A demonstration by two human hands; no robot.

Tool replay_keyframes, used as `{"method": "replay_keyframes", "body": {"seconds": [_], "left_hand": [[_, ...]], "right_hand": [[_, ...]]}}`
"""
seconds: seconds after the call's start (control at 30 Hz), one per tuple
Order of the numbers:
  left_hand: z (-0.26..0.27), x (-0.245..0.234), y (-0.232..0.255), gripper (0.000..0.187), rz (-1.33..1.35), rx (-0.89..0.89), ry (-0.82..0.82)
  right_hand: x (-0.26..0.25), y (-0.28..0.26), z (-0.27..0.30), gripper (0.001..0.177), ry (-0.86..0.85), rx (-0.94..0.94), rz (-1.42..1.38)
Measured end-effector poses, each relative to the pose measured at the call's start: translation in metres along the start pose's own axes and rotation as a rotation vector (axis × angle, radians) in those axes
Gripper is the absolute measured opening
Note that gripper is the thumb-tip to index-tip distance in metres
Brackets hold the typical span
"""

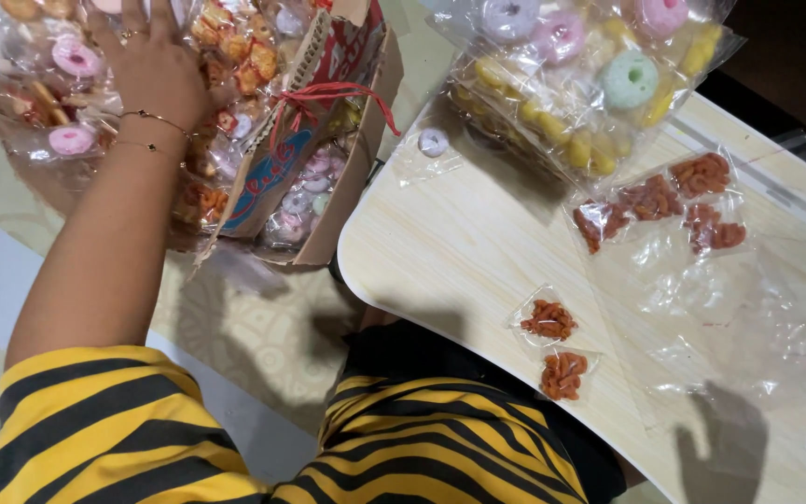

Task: Packing small snack items into individual plastic bags

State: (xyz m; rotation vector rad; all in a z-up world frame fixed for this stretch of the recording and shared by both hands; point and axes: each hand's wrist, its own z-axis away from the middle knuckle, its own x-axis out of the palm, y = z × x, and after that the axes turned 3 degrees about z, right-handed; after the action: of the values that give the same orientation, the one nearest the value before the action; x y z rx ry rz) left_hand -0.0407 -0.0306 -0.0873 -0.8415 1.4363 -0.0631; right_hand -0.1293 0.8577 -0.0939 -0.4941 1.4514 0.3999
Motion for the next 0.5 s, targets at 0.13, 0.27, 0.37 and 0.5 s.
{"method": "replay_keyframes", "body": {"seconds": [0.13, 0.27, 0.37, 0.5], "left_hand": [[-0.004, -0.020, 0.003, 0.082, 0.140, -0.022, -0.055], [-0.011, -0.044, 0.005, 0.047, 0.285, -0.061, -0.064], [-0.003, -0.073, -0.008, 0.043, 0.296, -0.091, -0.025], [0.011, -0.100, -0.033, 0.033, 0.715, -0.222, 0.257]], "right_hand": [[-0.005, -0.008, -0.012, 0.055, 0.103, -0.084, -0.081], [-0.016, -0.017, -0.022, 0.055, 0.032, -0.048, -0.028], [0.001, 0.003, -0.017, 0.056, -0.045, -0.009, 0.022], [0.006, 0.082, -0.013, 0.058, -0.084, 0.000, -0.041]]}}
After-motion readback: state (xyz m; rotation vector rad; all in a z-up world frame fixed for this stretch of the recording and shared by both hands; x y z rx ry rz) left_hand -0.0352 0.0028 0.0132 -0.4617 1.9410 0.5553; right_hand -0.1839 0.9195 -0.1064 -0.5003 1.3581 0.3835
